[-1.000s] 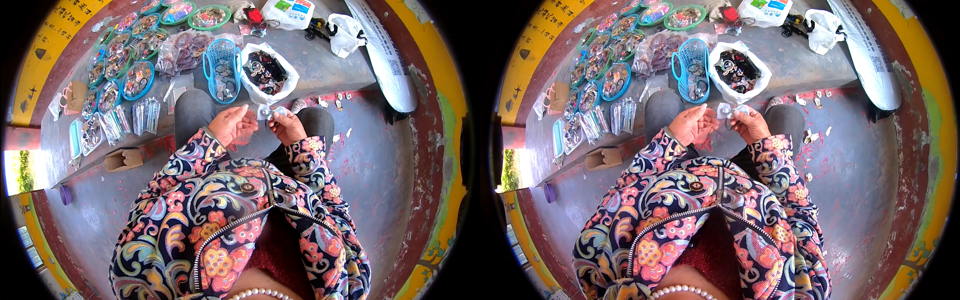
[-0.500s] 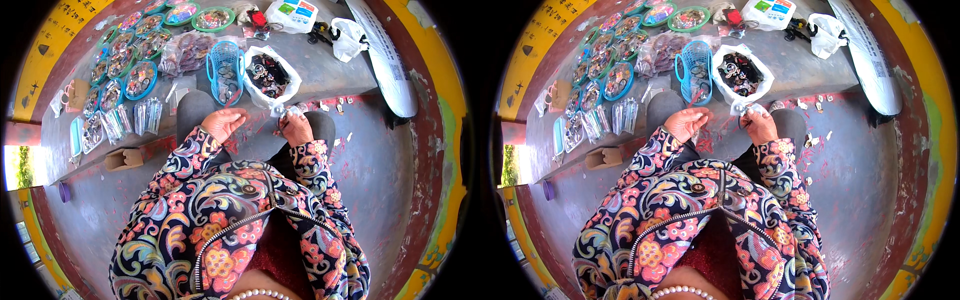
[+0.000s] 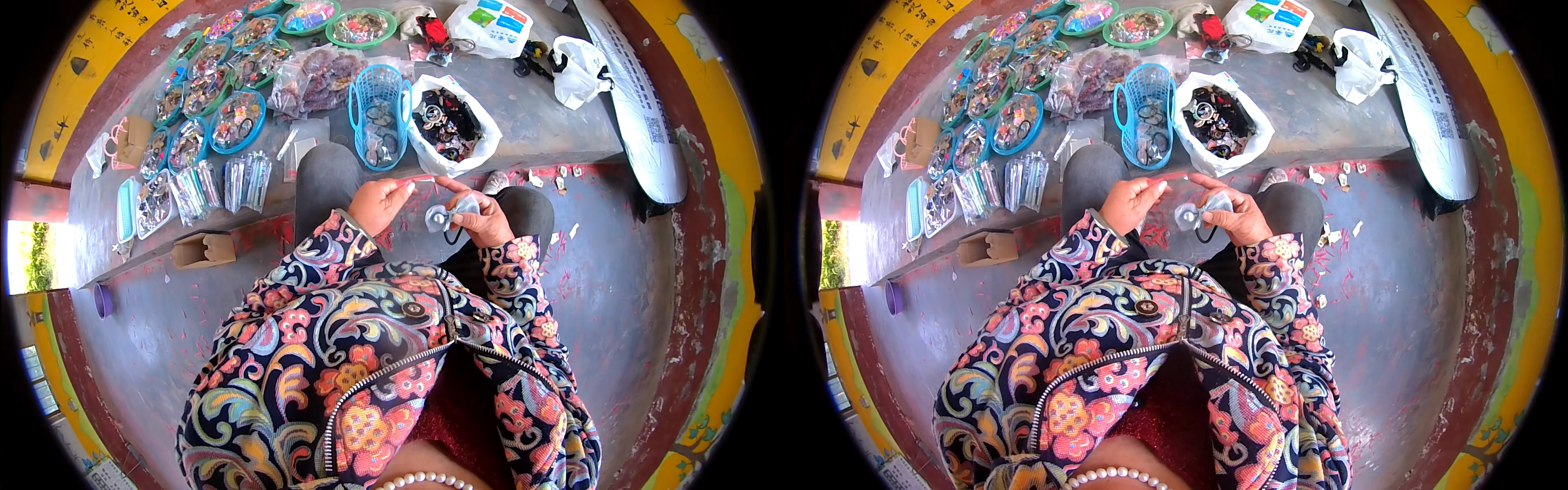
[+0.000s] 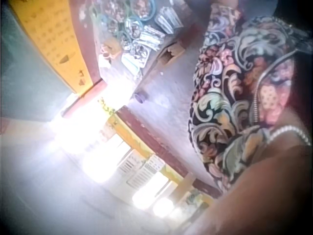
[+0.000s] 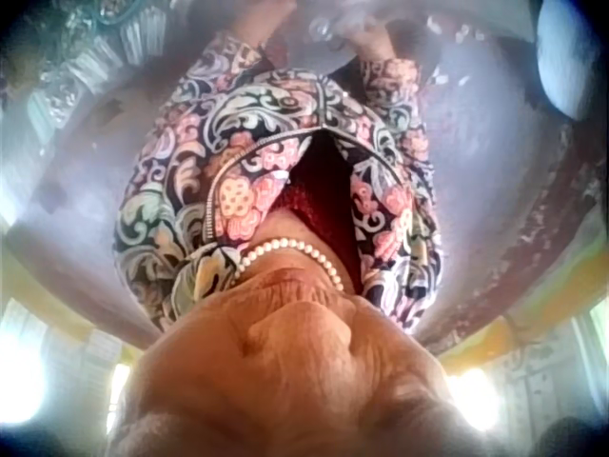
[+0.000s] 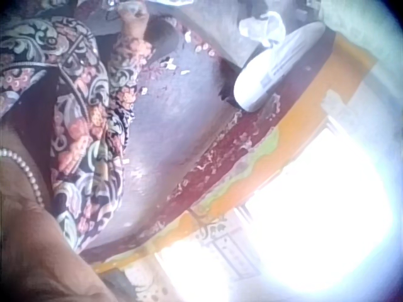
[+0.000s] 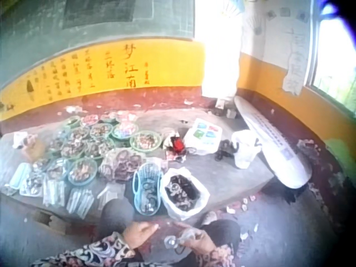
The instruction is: The person sits on the floor and repeatedly picks up small keychains from a white bag, places them into clear plastic bags, and seals them. The packaged keychains are then placed into a blue basket. The person handles the items one at a time throughout the clip.
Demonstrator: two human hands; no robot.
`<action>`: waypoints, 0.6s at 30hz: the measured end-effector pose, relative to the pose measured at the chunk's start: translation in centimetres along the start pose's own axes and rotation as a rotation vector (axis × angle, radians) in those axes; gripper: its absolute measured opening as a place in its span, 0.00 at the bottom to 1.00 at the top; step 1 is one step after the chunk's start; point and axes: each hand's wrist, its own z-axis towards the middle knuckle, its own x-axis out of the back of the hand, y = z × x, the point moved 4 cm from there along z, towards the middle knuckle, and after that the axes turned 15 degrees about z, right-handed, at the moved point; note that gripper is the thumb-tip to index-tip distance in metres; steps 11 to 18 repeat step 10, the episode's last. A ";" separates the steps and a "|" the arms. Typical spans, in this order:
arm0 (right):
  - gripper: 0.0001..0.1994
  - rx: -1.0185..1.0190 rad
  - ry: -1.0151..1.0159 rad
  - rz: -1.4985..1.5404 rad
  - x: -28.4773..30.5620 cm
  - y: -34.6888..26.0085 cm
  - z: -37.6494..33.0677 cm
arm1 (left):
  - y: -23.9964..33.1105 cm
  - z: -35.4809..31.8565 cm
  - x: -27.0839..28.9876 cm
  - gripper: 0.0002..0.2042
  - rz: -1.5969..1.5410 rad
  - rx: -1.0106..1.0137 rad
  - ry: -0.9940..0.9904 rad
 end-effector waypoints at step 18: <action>0.12 -0.048 -0.025 -0.010 0.5 0.4 -0.2 | 1.4 -0.3 -0.5 0.10 0.294 -0.190 -0.009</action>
